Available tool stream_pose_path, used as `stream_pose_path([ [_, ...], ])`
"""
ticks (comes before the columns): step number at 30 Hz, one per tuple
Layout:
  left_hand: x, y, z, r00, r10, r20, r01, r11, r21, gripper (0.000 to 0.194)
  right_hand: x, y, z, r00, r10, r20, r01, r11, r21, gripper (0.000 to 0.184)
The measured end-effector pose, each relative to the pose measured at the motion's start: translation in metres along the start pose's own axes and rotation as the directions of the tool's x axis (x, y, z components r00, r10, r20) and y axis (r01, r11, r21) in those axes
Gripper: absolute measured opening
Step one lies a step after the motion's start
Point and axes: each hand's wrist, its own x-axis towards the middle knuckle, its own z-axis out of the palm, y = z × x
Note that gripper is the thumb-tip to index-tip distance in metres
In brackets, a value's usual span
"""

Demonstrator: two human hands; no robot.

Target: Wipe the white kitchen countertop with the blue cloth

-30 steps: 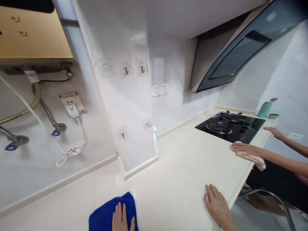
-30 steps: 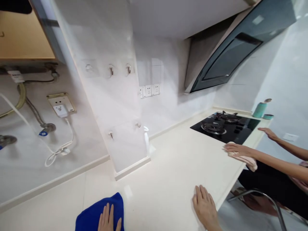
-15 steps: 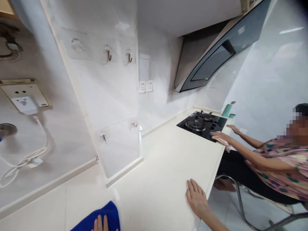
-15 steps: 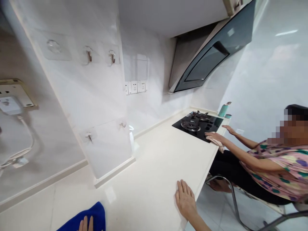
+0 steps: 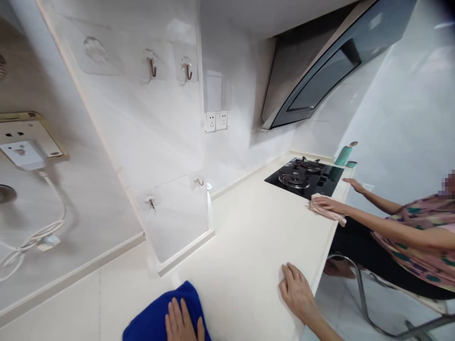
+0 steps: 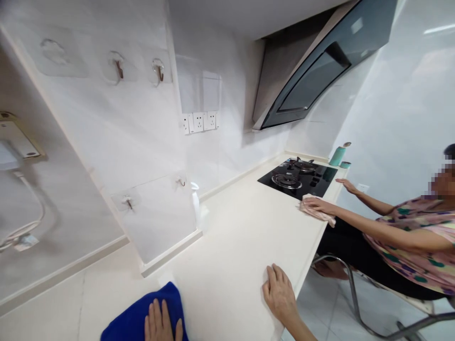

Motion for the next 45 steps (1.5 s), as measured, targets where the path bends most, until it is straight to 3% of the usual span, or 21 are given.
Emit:
stream_pose_path([
  [7, 0.042, 0.056, 0.014, 0.971, 0.152, 0.185, -0.153, 0.988, -0.009, 0.067, 0.001, 0.0, -0.006, 0.997, 0.056, 0.051, -0.06, 0.995, 0.078, 0.045],
  [18, 0.121, 0.13, 0.068, 0.883, 0.239, 0.404, -0.144, 0.957, -0.251, 0.074, -0.001, 0.003, -0.004, 0.996, 0.068, 0.058, -0.074, 0.991, 0.114, 0.047],
  [23, 0.151, 0.149, 0.089, 0.854, 0.262, 0.45, -0.134, 0.945, -0.297, 0.078, 0.0, 0.003, -0.005, 0.994, 0.083, 0.068, -0.09, 0.99, 0.108, 0.047],
  [27, 0.157, 0.152, 0.094, 0.857, 0.259, 0.445, -0.12, 0.941, -0.317, 0.078, 0.0, 0.005, -0.003, 0.993, 0.096, 0.065, -0.103, 0.988, 0.119, 0.047],
  [31, 0.142, 0.141, 0.079, 0.851, 0.264, 0.453, -0.125, 0.941, -0.313, 0.076, -0.002, 0.01, 0.002, 0.995, 0.086, 0.042, -0.092, 0.985, 0.144, 0.047],
  [36, 0.108, 0.102, 0.034, 0.852, 0.241, 0.465, -0.088, 0.941, -0.327, 0.07, -0.003, 0.01, 0.003, 0.996, 0.082, 0.019, -0.084, 0.983, 0.163, 0.048],
  [40, 0.078, 0.047, -0.013, 0.888, 0.181, 0.422, -0.078, 0.965, -0.25, 0.063, -0.003, 0.007, -0.005, 0.996, 0.082, 0.045, -0.087, 0.986, 0.14, 0.049],
  [45, 0.043, -0.04, -0.067, 0.945, 0.014, 0.327, 0.012, 0.997, -0.076, 0.057, -0.007, 0.012, -0.005, 0.998, 0.043, 0.048, -0.048, 0.991, 0.126, 0.05],
])
